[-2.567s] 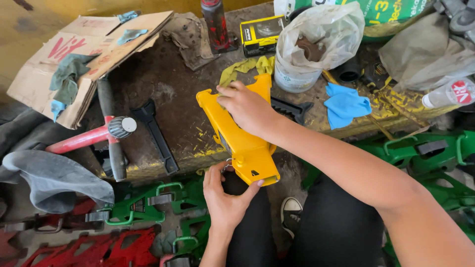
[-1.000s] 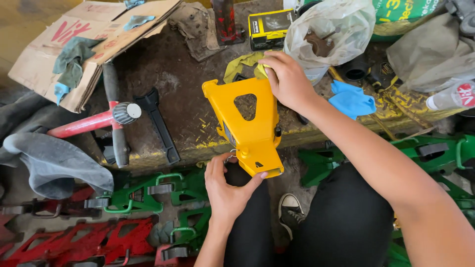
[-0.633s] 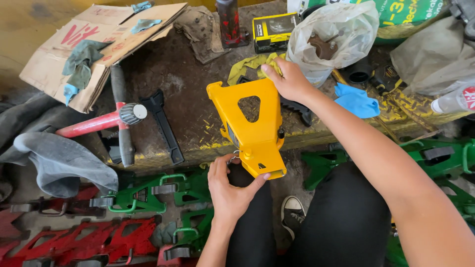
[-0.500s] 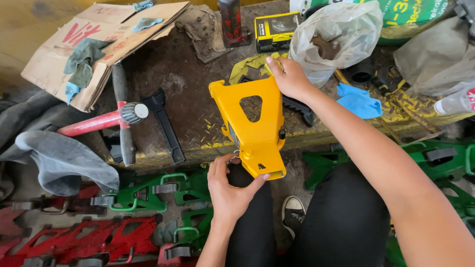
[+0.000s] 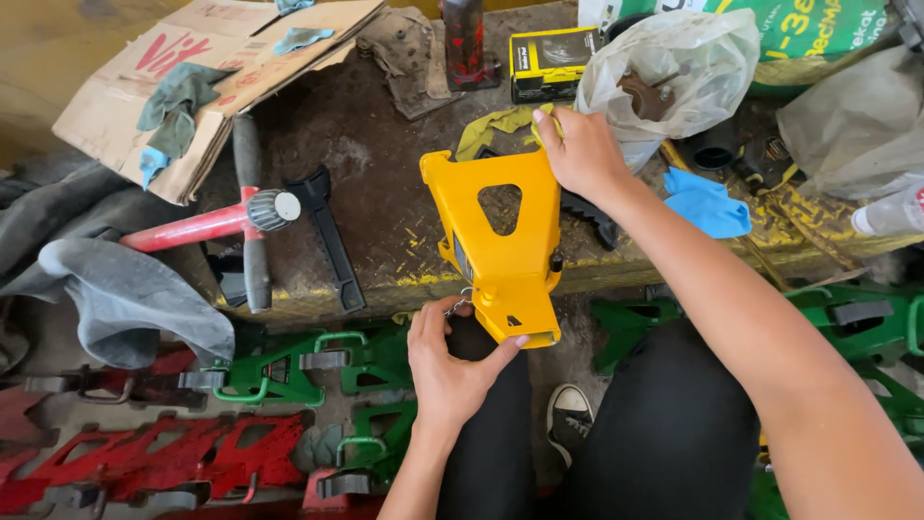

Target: The person wipes a yellow metal jack stand with a yellow cloth, cleaning its surfaces and edges. They rotate the stand to wipe different sides and then place it on the workbench.

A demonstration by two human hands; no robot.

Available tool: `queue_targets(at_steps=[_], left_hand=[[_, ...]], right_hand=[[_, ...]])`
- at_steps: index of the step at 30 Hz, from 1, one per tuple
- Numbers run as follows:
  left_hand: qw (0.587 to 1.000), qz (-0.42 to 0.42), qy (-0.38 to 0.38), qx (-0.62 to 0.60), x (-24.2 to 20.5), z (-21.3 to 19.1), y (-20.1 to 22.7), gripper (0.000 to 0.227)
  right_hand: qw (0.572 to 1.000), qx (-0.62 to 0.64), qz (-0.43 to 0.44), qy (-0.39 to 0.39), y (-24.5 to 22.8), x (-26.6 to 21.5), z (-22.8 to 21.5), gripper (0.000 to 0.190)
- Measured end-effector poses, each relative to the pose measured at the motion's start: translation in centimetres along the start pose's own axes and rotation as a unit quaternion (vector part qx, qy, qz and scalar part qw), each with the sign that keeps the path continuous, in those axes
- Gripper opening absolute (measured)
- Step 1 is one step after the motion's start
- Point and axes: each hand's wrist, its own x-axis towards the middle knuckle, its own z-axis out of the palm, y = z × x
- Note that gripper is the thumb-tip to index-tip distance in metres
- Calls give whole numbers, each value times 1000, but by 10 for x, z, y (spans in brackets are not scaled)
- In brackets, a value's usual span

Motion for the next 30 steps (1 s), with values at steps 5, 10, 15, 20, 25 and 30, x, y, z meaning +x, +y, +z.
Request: queue_targets(at_steps=[5,10,15,20,25,30], left_hand=[[1000,-2,-2,-2,-2,2,0,62],[1000,-11,5,14,-2,0,1,64],[999,28,-5,16,-3,-2,-3,68],[999,22,-29,15,-2,-1,-5,71],[999,25,-42,9,0,-3,-3,71],[998,28,-63,2,1,-7,2,71]], right_hand=[[983,-5,-160,88,-21,-16,-16,30],[952,56,-286,89,-68,-38,-34,22],[944,130,-298,-56,-104,-55,-34,21],[926,123,-327,-143,-121,-66,-31,25],[919,126,-329,-175,-133,-72,-49,28],[925,144,-302,-181,-136,-74,-60,27]])
